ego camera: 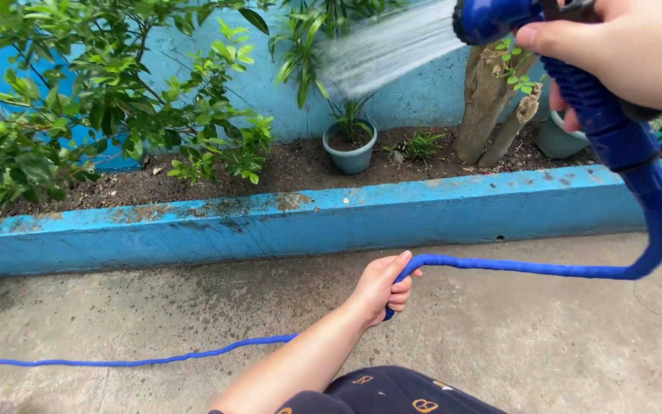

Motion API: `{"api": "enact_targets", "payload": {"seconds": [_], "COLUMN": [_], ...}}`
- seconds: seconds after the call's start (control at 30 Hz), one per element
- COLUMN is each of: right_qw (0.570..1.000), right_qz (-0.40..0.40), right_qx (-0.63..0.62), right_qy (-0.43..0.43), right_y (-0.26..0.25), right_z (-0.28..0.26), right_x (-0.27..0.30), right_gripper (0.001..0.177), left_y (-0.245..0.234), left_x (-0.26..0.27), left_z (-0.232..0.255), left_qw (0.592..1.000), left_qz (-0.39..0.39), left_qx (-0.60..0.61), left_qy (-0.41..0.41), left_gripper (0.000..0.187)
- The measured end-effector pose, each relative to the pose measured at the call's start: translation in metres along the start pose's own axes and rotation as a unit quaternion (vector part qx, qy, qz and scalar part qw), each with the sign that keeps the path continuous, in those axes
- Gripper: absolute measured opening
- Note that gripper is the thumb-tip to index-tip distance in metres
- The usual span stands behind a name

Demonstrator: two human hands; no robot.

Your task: Use a hose and sprayer to water various plants in a garden.

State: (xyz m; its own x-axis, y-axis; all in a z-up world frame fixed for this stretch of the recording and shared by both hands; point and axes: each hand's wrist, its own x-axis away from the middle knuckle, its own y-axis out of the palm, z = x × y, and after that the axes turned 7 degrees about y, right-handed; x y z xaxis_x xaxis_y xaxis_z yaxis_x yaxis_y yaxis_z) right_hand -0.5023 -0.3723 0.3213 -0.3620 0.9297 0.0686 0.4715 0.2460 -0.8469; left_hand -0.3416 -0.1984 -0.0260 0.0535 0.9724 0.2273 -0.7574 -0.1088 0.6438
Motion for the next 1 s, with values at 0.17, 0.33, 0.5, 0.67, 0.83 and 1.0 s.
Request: {"api": "enact_targets", "payload": {"seconds": [0.17,0.33,0.5,0.67,0.83,1.0], "right_qw": [0.997,0.995,0.992,0.99,0.994,0.992], "right_qz": [-0.055,-0.102,-0.121,-0.133,-0.1,-0.107], "right_qx": [-0.061,-0.02,-0.037,-0.05,0.002,-0.016], "right_qy": [0.01,0.009,0.007,0.01,0.054,0.064], "right_y": [0.003,0.012,0.031,0.06,0.092,0.116], "right_z": [0.051,0.101,0.085,0.055,-0.009,-0.041], "right_x": [-0.046,-0.116,-0.142,-0.169,-0.161,-0.184], "right_gripper": [0.039,0.062,0.055,0.049,0.053,0.046], "left_y": [-0.02,-0.048,-0.072,-0.098,-0.125,-0.166], "left_x": [0.002,0.007,0.003,-0.011,-0.037,-0.074], "left_z": [-0.017,-0.023,-0.012,0.005,0.023,0.046], "left_qw": [0.999,0.996,0.994,0.992,0.991,0.992], "left_qz": [0.034,0.072,0.094,0.11,0.124,0.112], "left_qx": [0.02,0.041,0.05,0.057,0.048,0.047], "left_qy": [-0.022,-0.03,-0.008,-0.014,-0.035,-0.041], "left_gripper": [0.038,0.038,0.039,0.039,0.038,0.04]}}
